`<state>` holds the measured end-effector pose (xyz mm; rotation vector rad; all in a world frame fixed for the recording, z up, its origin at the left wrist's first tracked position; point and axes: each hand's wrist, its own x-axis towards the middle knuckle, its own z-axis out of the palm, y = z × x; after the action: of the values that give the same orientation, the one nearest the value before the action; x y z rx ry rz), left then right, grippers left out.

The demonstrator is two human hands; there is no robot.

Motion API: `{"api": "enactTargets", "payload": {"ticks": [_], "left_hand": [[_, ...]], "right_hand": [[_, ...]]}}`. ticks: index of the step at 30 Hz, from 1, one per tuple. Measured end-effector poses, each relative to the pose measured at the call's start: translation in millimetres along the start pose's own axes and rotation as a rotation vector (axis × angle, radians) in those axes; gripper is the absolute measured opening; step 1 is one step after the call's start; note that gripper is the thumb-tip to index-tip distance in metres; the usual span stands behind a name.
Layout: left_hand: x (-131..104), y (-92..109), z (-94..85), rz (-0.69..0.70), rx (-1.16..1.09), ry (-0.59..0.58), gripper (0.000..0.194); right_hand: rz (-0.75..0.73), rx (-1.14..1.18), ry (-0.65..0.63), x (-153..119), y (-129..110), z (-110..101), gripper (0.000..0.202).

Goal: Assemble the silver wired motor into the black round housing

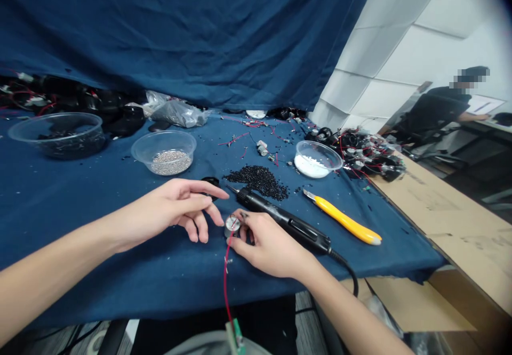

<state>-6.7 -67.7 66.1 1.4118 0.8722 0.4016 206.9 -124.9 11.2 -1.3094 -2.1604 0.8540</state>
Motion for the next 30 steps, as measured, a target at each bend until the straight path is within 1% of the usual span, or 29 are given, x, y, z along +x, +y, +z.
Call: {"api": "enactTargets", "payload": {"ticks": [2,4,5,7,9,11,16,19,21,24,27,30], "left_hand": [[-1.0,-13.2,2.1,0.136,0.270,0.095,0.030],[-3.2,-25.6,8.5,0.300,0.571,0.188,0.029],[-4.4,-31.4,12.8,0.372,0.678,0.217,0.028],[-5.6,-41.7,22.1,0.483,0.779,0.249,0.028],[-4.6,-49.8,29.5,0.549,0.793,0.282,0.025],[-1.8,-55.1,33.5,0.579,0.761,0.313,0.021],[2.6,-57.6,33.2,0.603,0.649,0.328,0.012],[1.4,-56.2,32.3,0.593,0.650,0.354,0.011],[0.8,-54.9,32.6,0.575,0.663,0.361,0.012],[1.5,-53.2,34.1,0.550,0.661,0.356,0.016],[3.1,-53.1,35.3,0.554,0.633,0.351,0.015],[3.7,-55.0,35.1,0.591,0.611,0.353,0.015]], "right_hand": [[-0.024,-0.020,-0.015,-0.3,0.7,-0.2,0.008],[-0.047,-0.039,-0.014,-0.1,1.3,-0.1,0.007],[-0.058,-0.048,-0.006,0.2,1.6,0.1,0.006],[-0.081,-0.058,0.018,0.7,1.9,0.7,0.008],[-0.089,-0.061,0.039,0.8,1.0,1.6,0.009],[-0.059,-0.065,0.054,0.1,-0.9,3.1,0.012],[0.099,0.005,0.130,-4.0,-4.5,10.7,0.021],[0.078,0.030,0.175,-5.9,-3.6,14.0,0.019],[0.037,-0.019,0.176,-6.7,-3.9,13.5,0.018],[0.009,-0.183,0.142,-8.1,-7.4,9.7,0.019],[0.018,-0.337,0.115,-10.1,-12.3,7.1,0.019],[0.037,-0.393,0.126,-12.5,-14.8,7.5,0.019]]}}
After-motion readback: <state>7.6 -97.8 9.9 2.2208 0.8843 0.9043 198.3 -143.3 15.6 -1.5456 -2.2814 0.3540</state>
